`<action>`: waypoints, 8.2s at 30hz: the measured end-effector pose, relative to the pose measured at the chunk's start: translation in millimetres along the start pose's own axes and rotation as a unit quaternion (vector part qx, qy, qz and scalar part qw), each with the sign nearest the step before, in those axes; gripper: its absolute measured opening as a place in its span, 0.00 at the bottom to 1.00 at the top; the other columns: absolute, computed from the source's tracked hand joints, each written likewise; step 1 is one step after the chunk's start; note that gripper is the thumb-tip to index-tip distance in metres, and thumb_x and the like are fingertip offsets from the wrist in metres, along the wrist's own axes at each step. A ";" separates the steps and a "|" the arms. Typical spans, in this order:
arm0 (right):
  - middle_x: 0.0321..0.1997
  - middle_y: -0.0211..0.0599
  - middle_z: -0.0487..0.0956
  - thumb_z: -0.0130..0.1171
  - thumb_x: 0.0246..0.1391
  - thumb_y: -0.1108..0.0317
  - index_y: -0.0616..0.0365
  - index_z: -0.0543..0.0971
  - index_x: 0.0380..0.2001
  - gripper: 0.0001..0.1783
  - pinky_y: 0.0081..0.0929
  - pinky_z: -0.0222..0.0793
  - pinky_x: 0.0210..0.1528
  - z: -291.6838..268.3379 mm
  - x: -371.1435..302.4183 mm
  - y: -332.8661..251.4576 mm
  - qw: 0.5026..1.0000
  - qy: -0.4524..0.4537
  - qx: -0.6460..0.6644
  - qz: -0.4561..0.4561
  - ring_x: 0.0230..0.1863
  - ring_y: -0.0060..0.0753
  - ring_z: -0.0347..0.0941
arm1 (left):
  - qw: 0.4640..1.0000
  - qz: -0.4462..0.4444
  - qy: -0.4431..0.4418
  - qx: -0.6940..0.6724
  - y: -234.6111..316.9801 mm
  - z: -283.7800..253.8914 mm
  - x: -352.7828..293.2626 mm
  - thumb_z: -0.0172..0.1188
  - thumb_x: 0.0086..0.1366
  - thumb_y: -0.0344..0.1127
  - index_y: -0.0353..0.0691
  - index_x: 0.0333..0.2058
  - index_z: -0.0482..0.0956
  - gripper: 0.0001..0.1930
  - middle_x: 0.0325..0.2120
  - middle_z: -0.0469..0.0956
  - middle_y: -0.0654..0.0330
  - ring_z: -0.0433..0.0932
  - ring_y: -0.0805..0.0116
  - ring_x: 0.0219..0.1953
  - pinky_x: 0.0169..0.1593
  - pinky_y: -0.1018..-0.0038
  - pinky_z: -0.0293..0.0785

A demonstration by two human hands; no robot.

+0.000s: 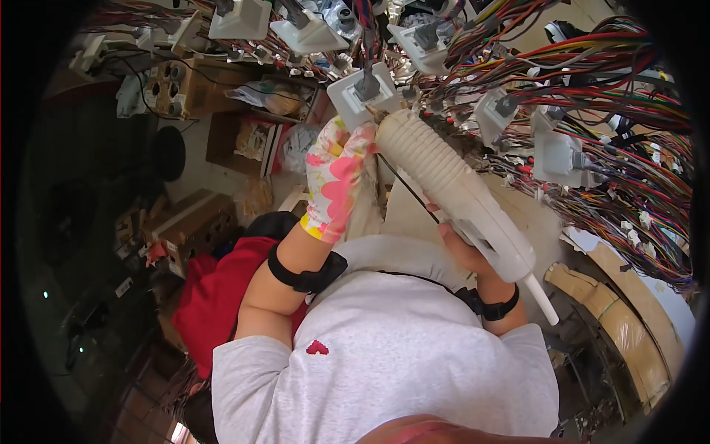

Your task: The person reaches for a glue gun and applies glue to a connector on a wire harness, then presses the connector against a white plastic component on the rack.

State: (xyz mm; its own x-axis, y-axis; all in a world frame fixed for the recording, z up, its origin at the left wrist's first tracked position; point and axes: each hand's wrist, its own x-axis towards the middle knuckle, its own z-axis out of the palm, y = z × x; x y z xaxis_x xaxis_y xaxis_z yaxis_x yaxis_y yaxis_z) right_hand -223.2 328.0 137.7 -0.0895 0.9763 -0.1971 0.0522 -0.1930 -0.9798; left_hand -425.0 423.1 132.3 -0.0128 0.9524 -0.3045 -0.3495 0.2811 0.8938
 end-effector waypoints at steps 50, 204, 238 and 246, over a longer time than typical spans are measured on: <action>0.35 0.35 0.71 0.51 0.49 0.81 0.60 0.71 0.38 0.11 0.26 0.65 0.43 5.8 -7.1 22.0 0.992 0.006 0.083 0.100 0.38 0.28 0.67 | 1.000 0.011 -0.005 0.010 2.8 -5.9 6.1 0.56 0.62 0.30 0.33 0.43 0.74 0.12 0.35 0.78 0.59 0.79 0.69 0.36 0.39 0.76 0.74; 0.33 0.33 0.76 0.51 0.58 0.63 0.59 0.73 0.40 0.12 0.17 0.71 0.36 3.6 1.2 27.1 0.996 -0.048 -0.012 0.071 0.32 0.25 0.74 | 0.951 -0.165 -0.059 -0.254 2.3 -24.6 16.8 0.53 0.65 0.39 0.46 0.50 0.68 0.16 0.48 0.73 0.63 0.73 0.70 0.50 0.52 0.69 0.67; 0.32 0.38 0.77 0.58 0.41 0.78 0.64 0.75 0.37 0.15 0.24 0.70 0.35 6.8 13.7 3.6 0.995 0.018 -0.094 -0.021 0.32 0.31 0.75 | 0.942 -0.133 -0.068 -0.301 4.8 -22.2 17.9 0.49 0.67 0.35 0.38 0.51 0.66 0.15 0.50 0.71 0.55 0.71 0.61 0.53 0.56 0.62 0.68; 0.30 0.39 0.77 0.60 0.40 0.76 0.63 0.76 0.35 0.14 0.24 0.70 0.34 8.9 14.4 -1.5 0.988 0.040 -0.132 -0.064 0.30 0.34 0.75 | 0.938 -0.131 -0.063 -0.315 2.9 -24.6 18.6 0.49 0.67 0.34 0.37 0.51 0.66 0.15 0.51 0.70 0.53 0.70 0.59 0.54 0.57 0.60 0.67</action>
State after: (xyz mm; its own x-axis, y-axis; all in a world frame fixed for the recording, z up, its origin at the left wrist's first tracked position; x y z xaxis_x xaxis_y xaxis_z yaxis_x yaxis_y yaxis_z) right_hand -233.5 341.4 136.0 -0.0344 0.9977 -0.0590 0.3041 -0.0458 -0.9515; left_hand -449.3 438.7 121.1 0.2476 0.8776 -0.4106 -0.8103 0.4199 0.4087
